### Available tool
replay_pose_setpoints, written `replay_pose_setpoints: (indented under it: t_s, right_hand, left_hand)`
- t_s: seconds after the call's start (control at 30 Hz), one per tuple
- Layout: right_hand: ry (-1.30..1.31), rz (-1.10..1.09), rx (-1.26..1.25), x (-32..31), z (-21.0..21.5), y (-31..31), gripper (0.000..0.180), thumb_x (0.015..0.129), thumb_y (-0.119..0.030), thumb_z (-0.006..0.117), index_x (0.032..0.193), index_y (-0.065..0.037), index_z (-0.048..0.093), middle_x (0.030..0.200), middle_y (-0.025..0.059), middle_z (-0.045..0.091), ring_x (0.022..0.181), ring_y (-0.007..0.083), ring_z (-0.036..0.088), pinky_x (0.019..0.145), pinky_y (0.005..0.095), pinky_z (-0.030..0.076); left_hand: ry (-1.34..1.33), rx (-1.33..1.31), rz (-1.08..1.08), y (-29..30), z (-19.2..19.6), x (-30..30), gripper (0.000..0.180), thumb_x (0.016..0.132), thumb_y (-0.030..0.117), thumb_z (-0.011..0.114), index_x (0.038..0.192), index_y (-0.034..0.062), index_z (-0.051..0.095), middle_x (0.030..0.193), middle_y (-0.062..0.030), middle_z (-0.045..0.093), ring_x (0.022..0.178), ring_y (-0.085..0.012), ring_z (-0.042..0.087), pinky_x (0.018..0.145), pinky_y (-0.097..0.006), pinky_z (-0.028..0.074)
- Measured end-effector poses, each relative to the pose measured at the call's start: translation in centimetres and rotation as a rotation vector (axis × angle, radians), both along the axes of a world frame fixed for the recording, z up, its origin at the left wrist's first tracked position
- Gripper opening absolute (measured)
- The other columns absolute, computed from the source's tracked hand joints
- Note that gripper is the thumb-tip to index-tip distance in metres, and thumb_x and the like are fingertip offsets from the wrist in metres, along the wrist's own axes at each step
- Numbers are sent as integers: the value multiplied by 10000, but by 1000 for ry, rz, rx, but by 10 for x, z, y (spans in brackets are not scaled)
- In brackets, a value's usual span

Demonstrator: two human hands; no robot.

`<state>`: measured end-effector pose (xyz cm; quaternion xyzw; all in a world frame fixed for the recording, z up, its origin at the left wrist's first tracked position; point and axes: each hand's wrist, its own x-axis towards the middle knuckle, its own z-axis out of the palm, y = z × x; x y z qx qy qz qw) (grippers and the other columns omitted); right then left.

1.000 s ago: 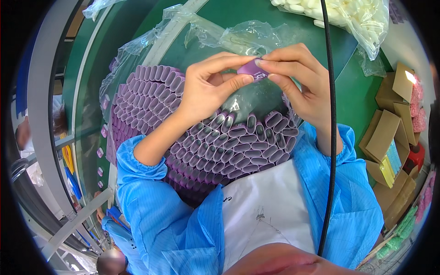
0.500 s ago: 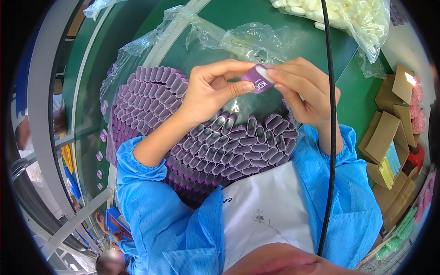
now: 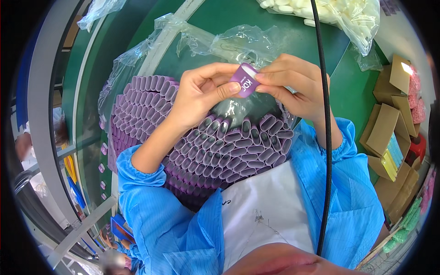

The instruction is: The person repeatedly picks up small purple plastic cases and white cylindrical inserts from a table. They insert the white pieces into the purple cases by hand and place the assembled units onto a growing stack.

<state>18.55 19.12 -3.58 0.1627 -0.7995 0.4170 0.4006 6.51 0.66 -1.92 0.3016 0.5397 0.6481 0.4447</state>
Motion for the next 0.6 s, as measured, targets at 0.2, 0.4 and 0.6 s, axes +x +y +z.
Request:
replay_pose_setpoints:
  t_s: [0.2,0.4,0.6]
  right_hand:
    - [-118,-520,-272,-4,-17,54,117,815,-42,710,929,-16,696,831,103,693,702,212,674,649,302,513]
    - [-238,-835,315,-17,-67,126,161,821,-167,716,943,-63,702,896,51,668,836,225,637,734,331,512]
    - [-263,-899,447,-7,-69,117,187,821,-190,719,939,-45,713,880,49,646,869,233,608,743,351,506]
  left_hand:
    - [553,-154,479,-8,16,-100,349,859,152,713,1168,2,653,1031,-90,694,909,-147,654,880,-285,491]
    - [909,-754,635,-120,-35,-305,303,924,217,589,1158,47,678,1034,-164,687,890,-236,661,808,-322,507]
    - [2182,-1045,796,-68,-33,-238,270,858,265,617,1064,127,725,986,-176,681,1004,-324,601,942,-418,421]
